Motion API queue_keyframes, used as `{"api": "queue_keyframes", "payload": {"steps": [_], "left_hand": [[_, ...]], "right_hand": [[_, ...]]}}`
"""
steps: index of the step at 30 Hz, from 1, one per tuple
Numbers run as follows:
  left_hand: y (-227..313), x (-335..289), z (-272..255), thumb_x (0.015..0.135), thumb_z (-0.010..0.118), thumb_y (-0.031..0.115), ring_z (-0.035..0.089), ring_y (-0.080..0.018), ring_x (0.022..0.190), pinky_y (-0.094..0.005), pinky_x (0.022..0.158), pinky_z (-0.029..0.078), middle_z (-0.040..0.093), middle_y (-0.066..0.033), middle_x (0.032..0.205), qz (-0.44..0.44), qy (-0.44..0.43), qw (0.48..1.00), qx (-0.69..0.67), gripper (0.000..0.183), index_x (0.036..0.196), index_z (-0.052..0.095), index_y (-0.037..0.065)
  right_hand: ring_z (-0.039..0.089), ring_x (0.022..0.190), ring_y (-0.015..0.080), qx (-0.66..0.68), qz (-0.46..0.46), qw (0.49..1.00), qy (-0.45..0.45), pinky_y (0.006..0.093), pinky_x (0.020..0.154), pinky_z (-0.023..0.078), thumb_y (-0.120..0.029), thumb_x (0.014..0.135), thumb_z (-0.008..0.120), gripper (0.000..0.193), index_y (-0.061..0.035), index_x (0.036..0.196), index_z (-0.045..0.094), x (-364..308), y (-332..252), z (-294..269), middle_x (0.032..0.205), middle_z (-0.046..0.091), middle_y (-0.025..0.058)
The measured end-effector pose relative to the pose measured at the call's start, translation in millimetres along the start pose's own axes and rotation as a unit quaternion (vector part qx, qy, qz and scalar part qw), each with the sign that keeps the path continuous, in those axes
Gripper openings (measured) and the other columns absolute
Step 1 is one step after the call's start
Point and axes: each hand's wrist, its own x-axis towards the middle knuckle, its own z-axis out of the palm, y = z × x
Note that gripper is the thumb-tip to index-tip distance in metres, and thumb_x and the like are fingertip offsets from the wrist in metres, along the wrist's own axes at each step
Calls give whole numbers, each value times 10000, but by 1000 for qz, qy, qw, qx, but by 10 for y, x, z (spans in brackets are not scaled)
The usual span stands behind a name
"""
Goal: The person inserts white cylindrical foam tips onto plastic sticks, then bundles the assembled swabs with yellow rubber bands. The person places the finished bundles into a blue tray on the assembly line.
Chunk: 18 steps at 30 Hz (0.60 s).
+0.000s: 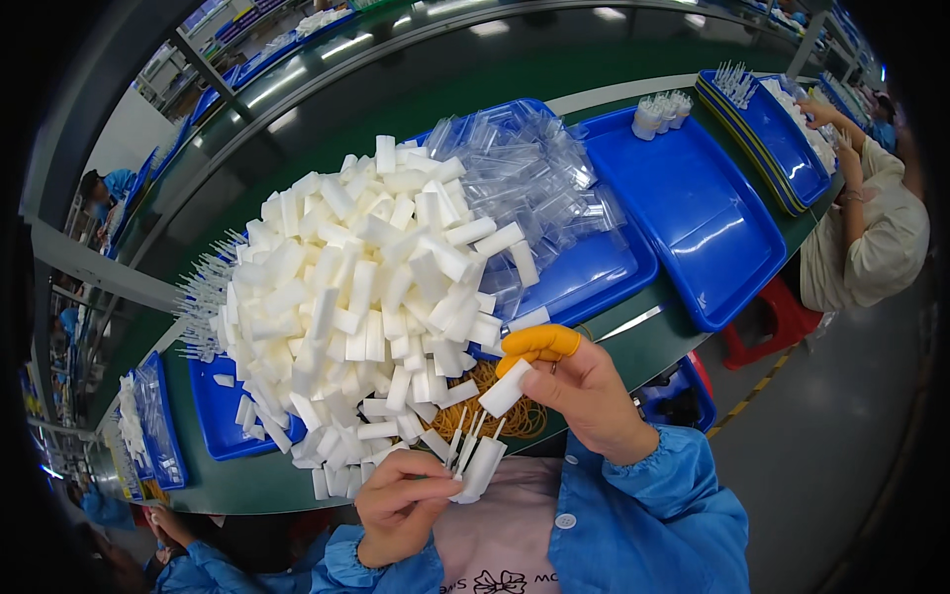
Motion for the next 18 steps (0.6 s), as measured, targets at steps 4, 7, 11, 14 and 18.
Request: {"api": "queue_keyframes", "payload": {"steps": [4,7,11,14,18], "left_hand": [[88,33,5,745,642,-88,570,-179,794,-262,672,458,589,-104,906,-25,4,999,20,197,894,709,21],[94,37,-35,698,631,-113,570,-194,794,-278,682,460,592,-91,899,4,-26,997,70,263,899,715,35],[139,113,-116,595,613,-124,567,-215,793,-306,700,460,602,-74,910,57,-83,987,122,395,923,727,65],[131,115,-121,560,601,-118,565,-213,789,-314,707,461,608,-71,925,75,-107,983,131,441,929,734,82],[141,97,-85,535,600,-123,563,-204,785,-306,702,460,604,-63,921,98,-91,979,152,467,921,740,99]], "right_hand": [[578,1001,158,-3,23,999,-37,290,896,452,-49,887,578,273,20,1151,559,-22,-26,1,1073,605,102],[577,985,152,-58,-4,997,-49,284,887,452,-36,881,584,232,24,1104,586,-12,-69,-25,1042,611,97],[577,964,149,-57,35,995,-75,280,879,454,-24,869,599,164,41,1019,617,3,-158,-61,1008,614,94],[581,953,154,-59,83,988,-114,280,866,460,-17,862,607,151,47,998,619,-24,-202,-69,1010,608,99],[588,945,161,-58,36,991,-112,277,845,469,9,845,618,158,43,999,617,-106,-180,-45,1007,606,108]]}}
